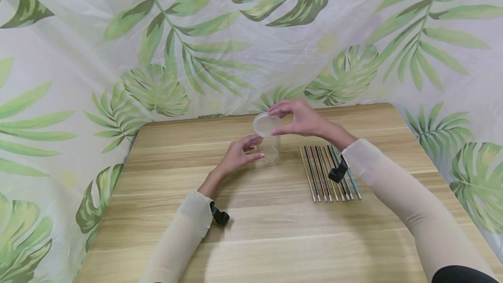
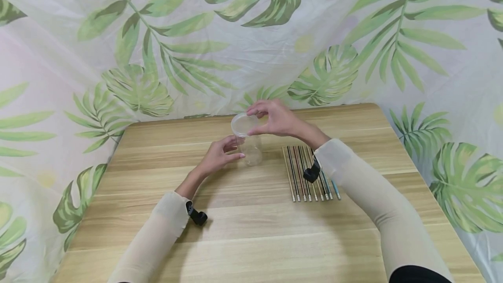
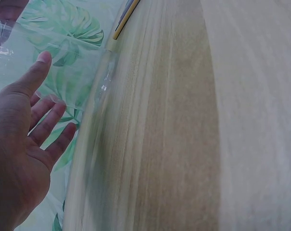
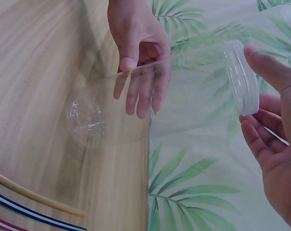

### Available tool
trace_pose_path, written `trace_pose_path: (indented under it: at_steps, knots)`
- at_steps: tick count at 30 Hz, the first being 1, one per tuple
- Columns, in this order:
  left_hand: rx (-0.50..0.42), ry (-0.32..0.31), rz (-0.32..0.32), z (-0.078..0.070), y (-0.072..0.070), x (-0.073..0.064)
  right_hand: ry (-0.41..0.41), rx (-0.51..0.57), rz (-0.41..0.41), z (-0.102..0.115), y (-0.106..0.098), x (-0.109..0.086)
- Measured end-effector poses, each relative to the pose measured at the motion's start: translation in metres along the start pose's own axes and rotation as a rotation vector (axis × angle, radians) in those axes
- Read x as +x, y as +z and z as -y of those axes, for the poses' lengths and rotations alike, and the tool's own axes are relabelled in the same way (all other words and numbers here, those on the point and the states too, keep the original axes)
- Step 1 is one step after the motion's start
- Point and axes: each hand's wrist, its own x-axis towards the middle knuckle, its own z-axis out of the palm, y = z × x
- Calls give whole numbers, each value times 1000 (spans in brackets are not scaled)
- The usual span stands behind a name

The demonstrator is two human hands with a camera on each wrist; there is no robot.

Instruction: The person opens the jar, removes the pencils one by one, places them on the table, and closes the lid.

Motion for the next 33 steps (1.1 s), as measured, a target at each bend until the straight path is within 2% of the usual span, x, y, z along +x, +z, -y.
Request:
trace_pose_path:
  at_steps: [4,9,17,20,26,33]
  knots:
    - [-9,4,-3,1,0,0,1,-27,-21,1,1,0]
    - [-29,9,-1,3,1,1,21,12,18,-1,-2,0]
    - [-30,11,-5,3,4,2,75,298,154,-15,-13,2]
    - [-22,6,-9,4,2,2,95,354,205,-19,-17,3]
    - [-11,11,6,4,0,1,113,368,262,-21,-19,5]
    - [3,11,0,4,-1,1,103,333,220,-20,-17,4]
